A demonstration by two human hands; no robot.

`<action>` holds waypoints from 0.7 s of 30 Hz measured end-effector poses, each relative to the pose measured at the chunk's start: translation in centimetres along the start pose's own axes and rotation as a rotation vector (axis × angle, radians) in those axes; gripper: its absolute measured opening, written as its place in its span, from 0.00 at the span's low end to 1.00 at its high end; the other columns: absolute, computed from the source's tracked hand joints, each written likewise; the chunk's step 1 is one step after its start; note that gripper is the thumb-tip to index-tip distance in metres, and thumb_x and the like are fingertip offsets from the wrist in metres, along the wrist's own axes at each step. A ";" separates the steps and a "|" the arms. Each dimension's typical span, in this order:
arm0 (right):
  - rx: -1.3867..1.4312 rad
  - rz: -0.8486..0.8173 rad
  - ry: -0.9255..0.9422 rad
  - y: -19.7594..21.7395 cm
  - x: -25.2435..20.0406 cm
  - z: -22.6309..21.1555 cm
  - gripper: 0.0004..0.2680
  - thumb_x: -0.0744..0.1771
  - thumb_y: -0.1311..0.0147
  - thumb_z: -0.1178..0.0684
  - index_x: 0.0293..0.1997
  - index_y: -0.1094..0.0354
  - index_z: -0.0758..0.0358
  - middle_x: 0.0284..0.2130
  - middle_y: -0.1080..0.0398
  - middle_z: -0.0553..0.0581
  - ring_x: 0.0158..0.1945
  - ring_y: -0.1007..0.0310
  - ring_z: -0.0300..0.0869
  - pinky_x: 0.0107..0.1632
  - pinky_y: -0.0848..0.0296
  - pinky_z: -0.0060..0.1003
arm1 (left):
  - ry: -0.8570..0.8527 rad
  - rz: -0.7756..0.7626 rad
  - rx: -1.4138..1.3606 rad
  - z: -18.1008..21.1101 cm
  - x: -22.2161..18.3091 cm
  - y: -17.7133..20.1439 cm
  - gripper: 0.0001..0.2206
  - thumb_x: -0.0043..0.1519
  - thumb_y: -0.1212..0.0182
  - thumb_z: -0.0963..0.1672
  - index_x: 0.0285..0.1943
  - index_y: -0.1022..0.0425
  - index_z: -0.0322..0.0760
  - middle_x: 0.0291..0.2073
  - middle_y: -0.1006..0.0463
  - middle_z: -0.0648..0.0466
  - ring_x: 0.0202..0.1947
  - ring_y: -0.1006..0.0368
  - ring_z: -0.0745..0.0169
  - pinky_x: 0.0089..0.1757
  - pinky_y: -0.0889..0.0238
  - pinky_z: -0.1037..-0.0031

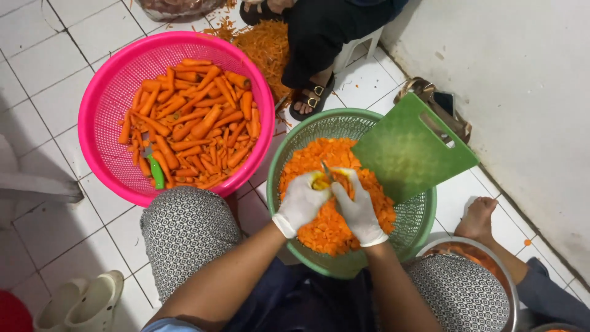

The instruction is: Peeling and chopping carrots into small pieces using a knife

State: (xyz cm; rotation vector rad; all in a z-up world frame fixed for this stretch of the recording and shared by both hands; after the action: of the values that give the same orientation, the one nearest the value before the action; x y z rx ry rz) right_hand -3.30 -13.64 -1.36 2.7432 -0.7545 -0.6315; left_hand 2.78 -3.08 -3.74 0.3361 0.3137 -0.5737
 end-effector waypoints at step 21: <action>-0.086 -0.017 0.067 -0.2 -0.1 0.1 0.07 0.63 0.49 0.51 0.43 0.33 0.51 0.15 0.36 0.55 0.25 0.33 0.38 0.33 0.31 0.37 | 0.011 -0.006 0.014 -3.9 3.1 -1.0 0.06 0.47 0.42 0.47 0.30 0.24 0.49 0.18 0.26 0.59 0.25 0.27 0.66 0.32 0.35 0.75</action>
State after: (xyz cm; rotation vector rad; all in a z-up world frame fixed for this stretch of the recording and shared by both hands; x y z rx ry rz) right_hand -3.36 -13.42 -1.51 2.6808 -0.6735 -0.5591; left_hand 3.96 -3.77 -8.64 0.3515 0.3214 -0.5803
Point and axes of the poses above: each hand's wrist, its own x-axis towards the middle knuckle, its own y-axis out of the back of the hand, z = x × y, the point moved 4 cm from there along x, towards the middle knuckle
